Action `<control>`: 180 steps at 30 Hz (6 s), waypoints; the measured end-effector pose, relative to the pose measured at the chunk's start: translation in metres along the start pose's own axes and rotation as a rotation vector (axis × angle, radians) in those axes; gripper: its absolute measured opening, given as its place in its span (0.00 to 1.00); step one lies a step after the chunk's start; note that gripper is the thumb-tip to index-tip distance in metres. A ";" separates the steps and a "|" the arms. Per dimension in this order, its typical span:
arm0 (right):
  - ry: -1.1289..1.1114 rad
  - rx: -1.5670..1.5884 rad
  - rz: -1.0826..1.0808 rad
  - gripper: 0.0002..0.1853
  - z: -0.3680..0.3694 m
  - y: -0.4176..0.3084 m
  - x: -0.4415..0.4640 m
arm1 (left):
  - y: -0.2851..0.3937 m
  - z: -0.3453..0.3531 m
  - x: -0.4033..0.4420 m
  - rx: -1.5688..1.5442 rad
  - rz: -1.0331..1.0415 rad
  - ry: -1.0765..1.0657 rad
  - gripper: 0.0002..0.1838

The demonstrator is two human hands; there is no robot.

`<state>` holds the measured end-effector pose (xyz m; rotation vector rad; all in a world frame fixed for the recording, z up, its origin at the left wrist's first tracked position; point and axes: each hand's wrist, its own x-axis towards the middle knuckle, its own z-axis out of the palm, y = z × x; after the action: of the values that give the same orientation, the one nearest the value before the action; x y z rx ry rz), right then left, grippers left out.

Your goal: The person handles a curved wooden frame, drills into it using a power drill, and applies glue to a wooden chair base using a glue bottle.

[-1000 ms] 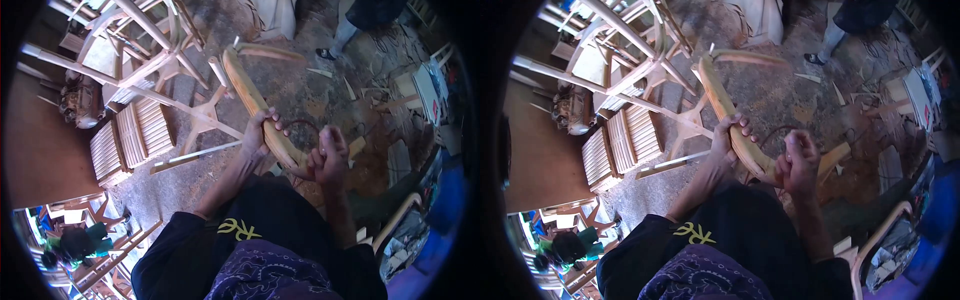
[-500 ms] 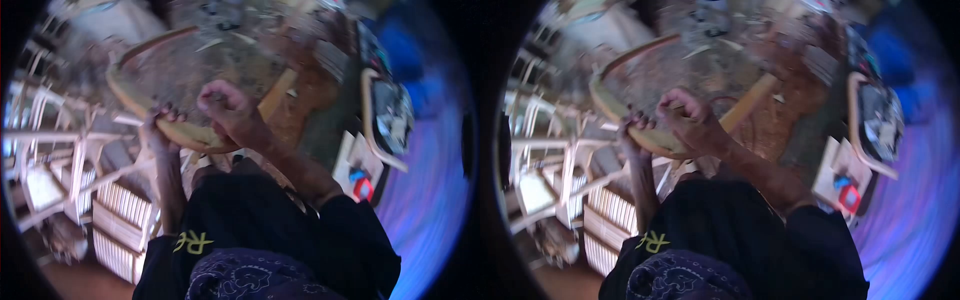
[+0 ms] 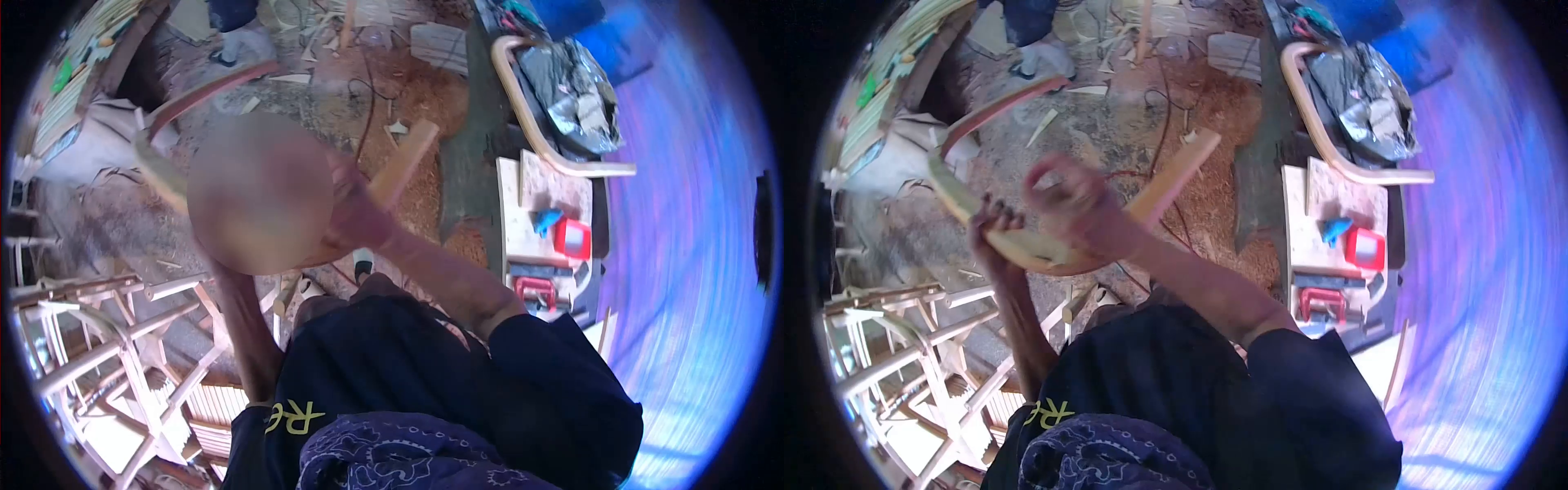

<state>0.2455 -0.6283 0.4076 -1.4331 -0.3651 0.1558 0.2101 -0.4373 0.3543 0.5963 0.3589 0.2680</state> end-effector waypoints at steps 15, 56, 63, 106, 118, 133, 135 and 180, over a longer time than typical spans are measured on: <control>0.037 -0.014 -0.061 0.05 -0.116 -0.005 0.055 | -0.083 0.087 0.048 -0.068 -0.029 -0.193 0.23; 0.930 -1.593 0.246 0.15 -0.380 0.121 -0.181 | -0.104 0.027 0.066 0.249 -0.470 -0.223 0.12; 0.289 -0.788 -0.254 0.22 -0.172 -0.012 0.113 | -0.090 -0.004 0.055 0.528 -0.525 -0.293 0.22; 0.911 -1.267 0.429 0.10 -0.360 0.066 -0.212 | -0.109 -0.015 0.084 0.620 -0.281 0.122 0.14; 0.952 -1.321 0.623 0.14 -0.386 0.098 -0.282 | -0.134 -0.081 0.106 0.402 -0.362 0.062 0.11; 0.643 -1.044 0.318 0.10 -0.418 0.158 -0.124 | -0.004 -0.039 0.093 0.222 0.200 0.244 0.33; 0.514 -1.006 0.138 0.07 -0.376 0.166 -0.053 | 0.021 -0.048 0.102 0.178 0.251 0.277 0.32; -0.390 0.570 0.563 0.31 0.547 0.308 0.972 | 0.656 -0.346 0.788 -0.289 0.552 0.119 0.21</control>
<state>1.0046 0.2390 0.3034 -0.8980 -0.1971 0.9315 0.6900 0.5291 0.2768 0.3838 0.2570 0.8730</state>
